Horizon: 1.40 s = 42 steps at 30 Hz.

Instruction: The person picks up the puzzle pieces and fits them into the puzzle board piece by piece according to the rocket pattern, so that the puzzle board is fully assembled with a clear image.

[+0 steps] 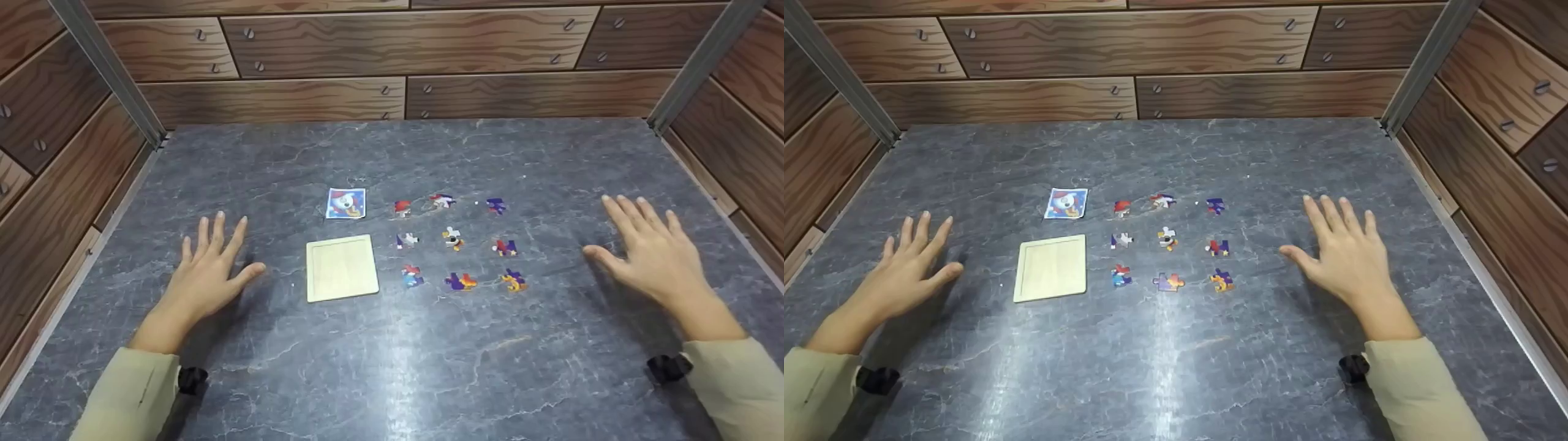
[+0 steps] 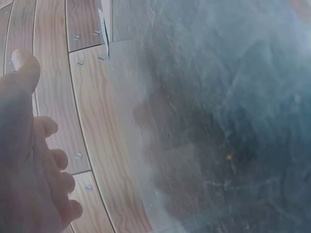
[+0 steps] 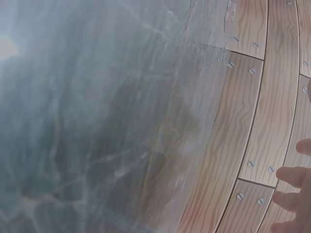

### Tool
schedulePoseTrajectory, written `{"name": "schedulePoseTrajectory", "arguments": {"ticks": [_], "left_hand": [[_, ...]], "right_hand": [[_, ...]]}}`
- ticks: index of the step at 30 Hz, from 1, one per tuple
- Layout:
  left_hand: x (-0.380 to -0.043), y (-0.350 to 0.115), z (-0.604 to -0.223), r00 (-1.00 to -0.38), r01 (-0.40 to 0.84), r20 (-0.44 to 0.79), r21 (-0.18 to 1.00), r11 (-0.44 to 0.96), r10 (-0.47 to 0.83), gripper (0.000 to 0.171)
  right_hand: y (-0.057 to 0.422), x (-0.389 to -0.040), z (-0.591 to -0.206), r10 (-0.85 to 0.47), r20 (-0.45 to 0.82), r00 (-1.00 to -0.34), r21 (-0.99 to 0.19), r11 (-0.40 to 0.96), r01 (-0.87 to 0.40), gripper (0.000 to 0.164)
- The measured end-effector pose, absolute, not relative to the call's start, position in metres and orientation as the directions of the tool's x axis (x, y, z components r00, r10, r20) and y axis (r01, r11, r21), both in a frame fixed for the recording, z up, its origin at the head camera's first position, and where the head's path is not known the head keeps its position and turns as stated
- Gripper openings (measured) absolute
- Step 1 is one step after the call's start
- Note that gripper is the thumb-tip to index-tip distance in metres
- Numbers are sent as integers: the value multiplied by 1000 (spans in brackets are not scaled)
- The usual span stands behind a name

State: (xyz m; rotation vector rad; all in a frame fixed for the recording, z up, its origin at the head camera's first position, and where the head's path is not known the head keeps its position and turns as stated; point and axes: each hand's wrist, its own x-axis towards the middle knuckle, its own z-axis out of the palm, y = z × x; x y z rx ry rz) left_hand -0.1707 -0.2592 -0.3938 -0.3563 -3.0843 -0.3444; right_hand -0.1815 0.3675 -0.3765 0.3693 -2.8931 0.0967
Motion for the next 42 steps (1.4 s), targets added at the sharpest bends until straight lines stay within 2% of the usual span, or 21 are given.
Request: {"name": "schedulePoseTrajectory", "arguments": {"ticks": [9, 16, 20, 27, 30, 39, 42], "left_hand": [[-170, -252, -399, -974, 225, 42, 145, 964, 221, 88], [-171, -239, -402, -970, 243, 16, 180, 953, 244, 89], [-170, -227, -403, -962, 267, -1, 193, 944, 272, 88], [-169, -209, -406, -947, 305, -39, 210, 929, 320, 88], [-170, -204, -407, -942, 309, -57, 234, 922, 330, 89], [-176, -197, -412, -920, 310, -135, 326, 893, 369, 94], [-176, -195, -414, -903, 300, -196, 351, 887, 383, 96]], "right_hand": [[359, -186, -375, -270, 240, -933, 17, 962, -274, 83], [349, -189, -377, -314, 304, -899, 31, 947, -320, 77], [342, -193, -379, -357, 394, -847, 40, 927, -372, 73], [325, -202, -382, -441, 578, -686, 72, 865, -496, 75], [317, -205, -384, -442, 620, -648, 65, 852, -519, 73], [295, -213, -385, -459, 635, -621, 24, 815, -578, 55], [290, -215, -384, -452, 619, -642, -20, 808, -588, 51]]}}
